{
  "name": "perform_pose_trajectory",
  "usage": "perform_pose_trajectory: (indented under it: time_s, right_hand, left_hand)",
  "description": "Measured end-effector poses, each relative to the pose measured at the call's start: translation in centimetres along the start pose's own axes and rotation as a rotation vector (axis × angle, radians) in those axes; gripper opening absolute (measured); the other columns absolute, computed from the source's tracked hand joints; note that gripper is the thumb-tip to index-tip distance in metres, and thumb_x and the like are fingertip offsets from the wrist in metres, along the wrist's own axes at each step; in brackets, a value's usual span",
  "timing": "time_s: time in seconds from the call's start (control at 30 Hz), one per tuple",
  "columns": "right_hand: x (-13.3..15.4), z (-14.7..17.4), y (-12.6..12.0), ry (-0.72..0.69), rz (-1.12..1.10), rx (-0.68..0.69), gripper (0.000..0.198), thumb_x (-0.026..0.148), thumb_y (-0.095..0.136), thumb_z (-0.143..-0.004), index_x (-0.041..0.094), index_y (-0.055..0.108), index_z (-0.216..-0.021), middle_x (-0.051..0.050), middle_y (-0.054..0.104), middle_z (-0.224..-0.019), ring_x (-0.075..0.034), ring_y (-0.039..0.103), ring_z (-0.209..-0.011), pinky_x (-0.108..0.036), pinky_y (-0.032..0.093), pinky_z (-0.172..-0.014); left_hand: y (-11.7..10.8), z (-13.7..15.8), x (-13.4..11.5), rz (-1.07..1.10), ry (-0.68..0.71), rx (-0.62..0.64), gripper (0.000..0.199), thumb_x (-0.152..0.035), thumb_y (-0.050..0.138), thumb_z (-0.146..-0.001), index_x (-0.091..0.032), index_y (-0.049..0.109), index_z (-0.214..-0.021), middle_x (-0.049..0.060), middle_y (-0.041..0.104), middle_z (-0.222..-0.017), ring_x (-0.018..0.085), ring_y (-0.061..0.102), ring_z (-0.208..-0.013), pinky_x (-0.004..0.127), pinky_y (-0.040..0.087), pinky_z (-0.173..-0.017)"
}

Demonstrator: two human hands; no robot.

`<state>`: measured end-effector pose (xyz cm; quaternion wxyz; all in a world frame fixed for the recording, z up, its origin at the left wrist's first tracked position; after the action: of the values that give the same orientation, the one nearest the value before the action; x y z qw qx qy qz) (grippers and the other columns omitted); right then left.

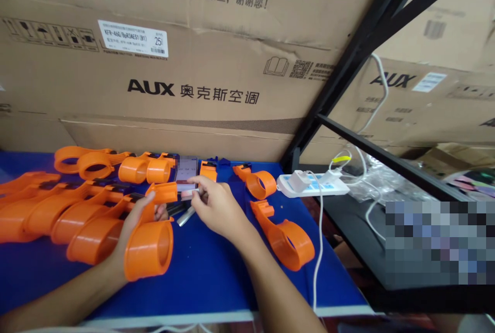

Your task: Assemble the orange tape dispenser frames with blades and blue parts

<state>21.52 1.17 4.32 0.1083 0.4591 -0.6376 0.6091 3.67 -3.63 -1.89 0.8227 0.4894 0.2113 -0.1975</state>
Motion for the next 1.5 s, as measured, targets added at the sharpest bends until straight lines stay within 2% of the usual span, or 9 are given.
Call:
perform_pose_trajectory:
  time_s: [0.2,0.37,0.57,0.73,0.87,1.0,1.17,1.33,1.5]
  right_hand:
    - [-0.7,-0.1,0.6,0.041,-0.647,-0.115,0.010,0.026,0.061,-0.090,0.018,0.068,-0.090,-0.003,0.070,-0.073,-0.016,0.067,-0.065,-0.028,0.054,-0.062]
    - [-0.4,-0.3,0.6,0.044,-1.011,-0.124,0.015,0.030,0.072,-0.086,0.018,0.071,-0.095,-0.006,0.075,-0.082,-0.018,0.070,-0.071,-0.030,0.060,-0.065]
    - [-1.1,-0.6,1.2,0.144,-0.985,-0.281,0.020,0.033,0.083,-0.083,0.018,0.068,-0.084,0.005,0.058,-0.058,-0.006,0.043,-0.046,-0.015,0.031,-0.039]
    - [-1.1,-0.6,1.8,0.172,-0.978,-0.235,0.027,0.036,0.084,-0.081,0.020,0.063,-0.088,-0.001,0.071,-0.076,-0.009,0.052,-0.051,-0.019,0.041,-0.041]
    - [-0.9,-0.6,1.9,0.173,-0.943,-0.215,0.026,0.036,0.083,-0.081,0.020,0.064,-0.089,-0.001,0.071,-0.076,-0.008,0.049,-0.049,-0.018,0.038,-0.040]
    - [-1.0,-0.5,1.2,0.179,-0.949,-0.270,0.022,0.033,0.080,-0.082,0.020,0.062,-0.087,0.001,0.068,-0.070,-0.007,0.046,-0.047,-0.017,0.031,-0.039]
    - [-0.9,-0.5,1.1,0.205,-0.878,-0.161,0.020,0.030,0.078,-0.081,0.020,0.063,-0.087,0.001,0.068,-0.068,-0.007,0.044,-0.046,-0.018,0.029,-0.040]
    - [-0.9,-0.6,1.3,0.209,-0.832,-0.169,0.023,0.034,0.079,-0.080,0.020,0.061,-0.087,0.000,0.071,-0.070,-0.007,0.043,-0.044,-0.019,0.029,-0.040]
    - [-1.0,-0.6,1.2,0.209,-0.809,-0.163,0.026,0.035,0.081,-0.079,0.020,0.060,-0.086,0.001,0.069,-0.066,-0.007,0.039,-0.044,-0.019,0.023,-0.040]
  left_hand:
    - [0.0,-0.4,0.1,-0.037,0.025,0.027,0.027,-0.027,0.088,-0.078,-0.018,0.064,-0.087,-0.002,0.060,-0.066,0.010,0.056,-0.055,0.017,0.051,-0.051]
    - [-0.3,-0.4,0.2,-0.086,0.064,0.066,0.037,-0.034,0.091,-0.073,-0.020,0.062,-0.093,-0.003,0.061,-0.072,0.010,0.059,-0.061,0.018,0.052,-0.056]
    - [-0.1,-0.4,0.0,-0.186,0.084,0.136,0.042,-0.041,0.089,-0.074,-0.021,0.054,-0.086,-0.006,0.055,-0.067,0.008,0.051,-0.054,0.017,0.046,-0.051]
    - [-0.1,-0.4,0.0,-0.252,0.116,0.191,0.043,-0.043,0.088,-0.073,-0.021,0.053,-0.087,-0.006,0.055,-0.068,0.008,0.049,-0.054,0.017,0.044,-0.051]
    - [0.0,-0.3,0.1,-0.272,0.117,0.235,0.043,-0.045,0.087,-0.074,-0.021,0.053,-0.084,-0.005,0.055,-0.066,0.008,0.048,-0.053,0.017,0.042,-0.050]
    - [-0.1,-0.1,0.0,-0.191,0.077,0.176,0.042,-0.041,0.089,-0.073,-0.021,0.054,-0.086,-0.005,0.056,-0.068,0.008,0.051,-0.055,0.017,0.046,-0.053]
    - [-0.1,0.0,0.1,-0.132,-0.025,0.156,0.042,-0.043,0.089,-0.072,-0.020,0.055,-0.080,-0.005,0.055,-0.064,0.009,0.050,-0.051,0.020,0.047,-0.050]
    - [-0.2,-0.4,0.1,-0.091,-0.100,0.076,0.034,-0.038,0.083,-0.081,-0.018,0.056,-0.076,-0.002,0.057,-0.061,0.010,0.053,-0.053,0.020,0.047,-0.051]
    - [-0.4,-0.2,0.0,-0.224,-0.089,0.283,0.049,-0.056,0.076,-0.085,-0.018,0.053,-0.063,-0.002,0.051,-0.053,0.010,0.046,-0.047,0.023,0.041,-0.047]
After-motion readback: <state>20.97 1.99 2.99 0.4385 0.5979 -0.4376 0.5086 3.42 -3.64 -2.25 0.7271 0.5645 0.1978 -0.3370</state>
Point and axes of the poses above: each hand's wrist, its own z-axis away from the middle knuckle, its own y-axis out of the palm, x = y × z, the point moved 2 cm from there along -z, towards the middle knuckle
